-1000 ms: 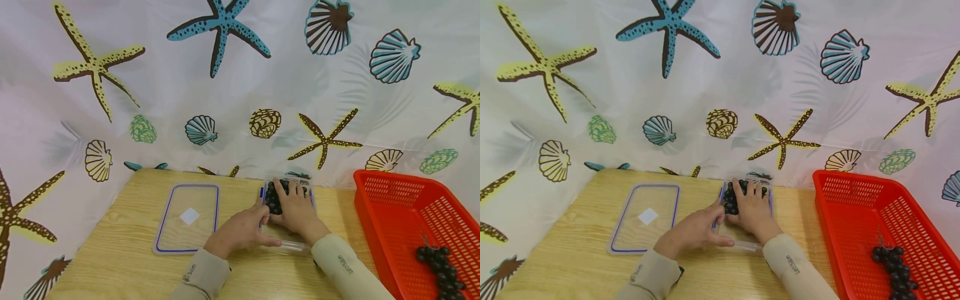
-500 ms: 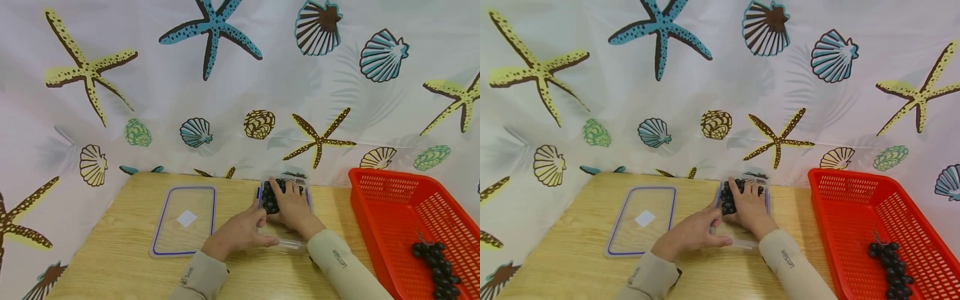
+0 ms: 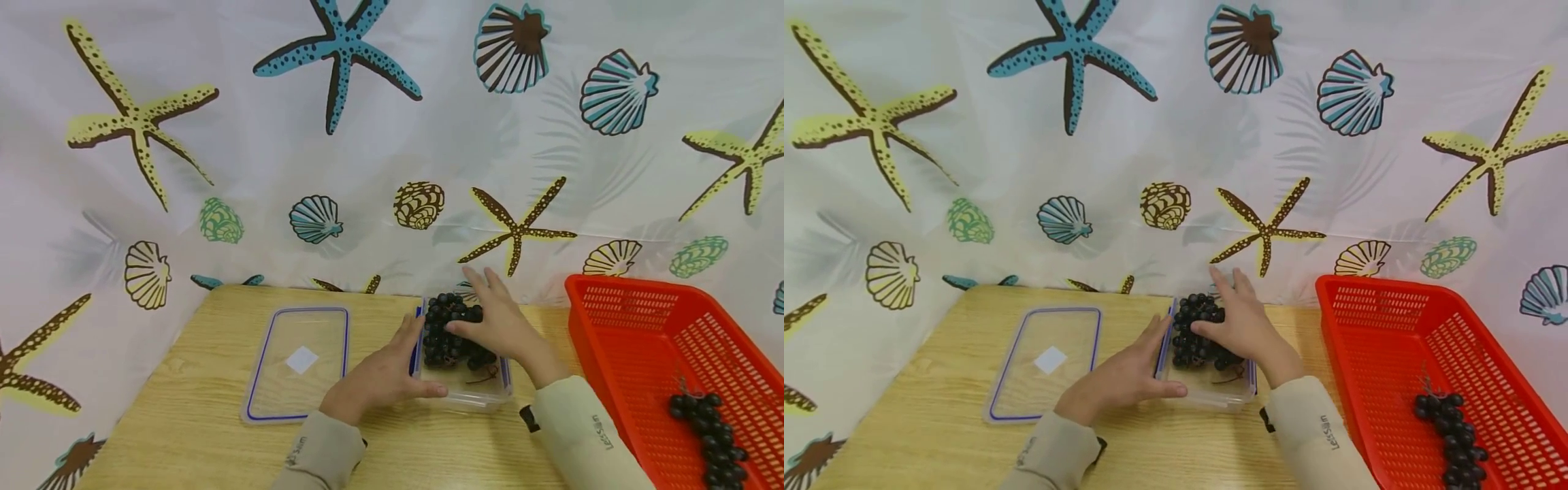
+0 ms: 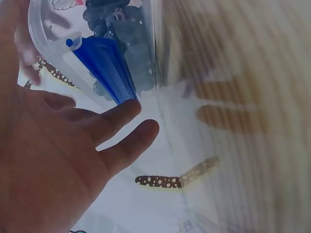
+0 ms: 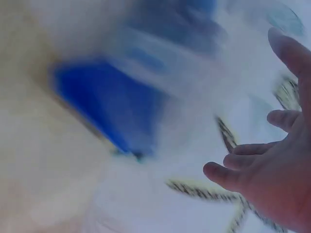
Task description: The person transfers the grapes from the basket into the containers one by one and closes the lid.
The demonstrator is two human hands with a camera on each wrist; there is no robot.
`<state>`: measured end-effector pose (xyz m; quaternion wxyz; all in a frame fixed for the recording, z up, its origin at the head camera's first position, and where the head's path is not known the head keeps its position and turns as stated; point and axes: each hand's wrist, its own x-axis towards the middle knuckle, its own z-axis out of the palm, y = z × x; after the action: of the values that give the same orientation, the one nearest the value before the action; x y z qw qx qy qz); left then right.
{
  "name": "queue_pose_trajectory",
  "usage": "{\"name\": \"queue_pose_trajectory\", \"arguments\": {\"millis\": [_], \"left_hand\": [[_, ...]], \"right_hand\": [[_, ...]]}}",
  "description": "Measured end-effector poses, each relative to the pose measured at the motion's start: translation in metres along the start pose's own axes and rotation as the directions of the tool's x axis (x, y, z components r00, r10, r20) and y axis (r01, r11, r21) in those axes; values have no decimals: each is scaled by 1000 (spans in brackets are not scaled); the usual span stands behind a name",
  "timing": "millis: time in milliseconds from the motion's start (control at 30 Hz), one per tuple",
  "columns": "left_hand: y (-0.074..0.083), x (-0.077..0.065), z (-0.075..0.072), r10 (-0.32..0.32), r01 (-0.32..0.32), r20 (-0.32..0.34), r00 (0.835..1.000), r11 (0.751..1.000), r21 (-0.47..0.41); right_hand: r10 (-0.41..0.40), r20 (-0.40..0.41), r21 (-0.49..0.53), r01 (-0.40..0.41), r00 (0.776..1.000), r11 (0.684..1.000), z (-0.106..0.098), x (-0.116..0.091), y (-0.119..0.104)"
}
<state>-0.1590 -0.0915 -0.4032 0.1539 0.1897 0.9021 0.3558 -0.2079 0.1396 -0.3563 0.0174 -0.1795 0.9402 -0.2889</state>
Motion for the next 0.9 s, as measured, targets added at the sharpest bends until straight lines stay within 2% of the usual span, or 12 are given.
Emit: {"name": "queue_pose_trajectory", "arguments": {"millis": [100,200,333,500,667,900], "left_hand": [[-1,2,4,29,-29,-8,1000,999,-15],[-1,3,7,39,-39,-7,999,999,-7],[1,4,9,34,-33,-3,999,998,45],[2,6,11,33,-31,-17,999,995,100],[3,6,13,37,-33,-32,999,993,111],[3,8,16,28,-25,-22,999,994,108]], "right_hand": [[40,-103,57,-34,994,998,-31,-11,-4],[83,-190,96,-66,978,993,-60,-29,-10],[86,-273,102,-61,958,993,-84,-58,-16],[82,-309,64,-65,947,996,-101,-89,-16],[72,-342,26,-67,937,997,-116,-112,-9],[33,-337,-86,-65,941,994,-135,-134,13]]}}
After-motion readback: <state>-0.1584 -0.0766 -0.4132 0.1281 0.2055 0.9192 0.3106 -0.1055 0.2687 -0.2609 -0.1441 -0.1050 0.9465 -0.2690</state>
